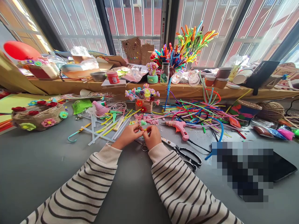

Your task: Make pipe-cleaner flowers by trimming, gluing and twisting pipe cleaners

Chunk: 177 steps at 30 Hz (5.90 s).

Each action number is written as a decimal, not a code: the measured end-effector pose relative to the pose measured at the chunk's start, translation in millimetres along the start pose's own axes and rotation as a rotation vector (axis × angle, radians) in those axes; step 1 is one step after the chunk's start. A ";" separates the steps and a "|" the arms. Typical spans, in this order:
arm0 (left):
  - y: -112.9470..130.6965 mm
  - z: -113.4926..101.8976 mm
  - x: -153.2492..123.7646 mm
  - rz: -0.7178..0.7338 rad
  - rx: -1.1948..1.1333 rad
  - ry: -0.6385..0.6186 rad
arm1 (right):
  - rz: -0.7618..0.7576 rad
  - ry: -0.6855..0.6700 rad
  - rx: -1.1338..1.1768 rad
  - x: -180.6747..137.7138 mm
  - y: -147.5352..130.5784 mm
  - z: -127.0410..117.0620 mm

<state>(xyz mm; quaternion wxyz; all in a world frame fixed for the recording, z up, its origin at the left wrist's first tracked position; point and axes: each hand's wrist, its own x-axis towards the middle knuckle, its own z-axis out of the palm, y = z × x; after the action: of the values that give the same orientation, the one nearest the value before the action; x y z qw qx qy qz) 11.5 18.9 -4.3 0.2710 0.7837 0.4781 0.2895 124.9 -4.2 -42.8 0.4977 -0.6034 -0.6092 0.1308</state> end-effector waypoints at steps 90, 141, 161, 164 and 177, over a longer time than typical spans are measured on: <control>-6.2 -4.5 1.0 0.099 0.014 0.185 | -0.110 -0.024 0.032 -2.6 -3.6 -4.6; -14.7 -19.5 5.5 -0.068 -0.303 -0.022 | -0.157 -0.067 0.016 -2.6 -3.6 -6.9; -15.4 -20.8 5.4 -0.079 -0.339 0.026 | -0.118 -0.044 -0.035 -2.9 -4.2 -8.0; -16.4 -18.4 5.5 -0.020 -0.314 -0.071 | -0.126 -0.043 -0.032 -3.2 -4.6 -7.8; -14.9 -18.7 6.5 -0.141 -0.438 0.086 | -0.281 -0.041 -0.375 -12.6 2.8 -34.6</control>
<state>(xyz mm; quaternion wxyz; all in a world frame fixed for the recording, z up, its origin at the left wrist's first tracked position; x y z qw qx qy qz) -8.3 33.4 -0.7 0.4334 0.6578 0.4686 0.3998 150.2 -29.7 -34.3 0.3778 -0.5916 -0.7109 -0.0428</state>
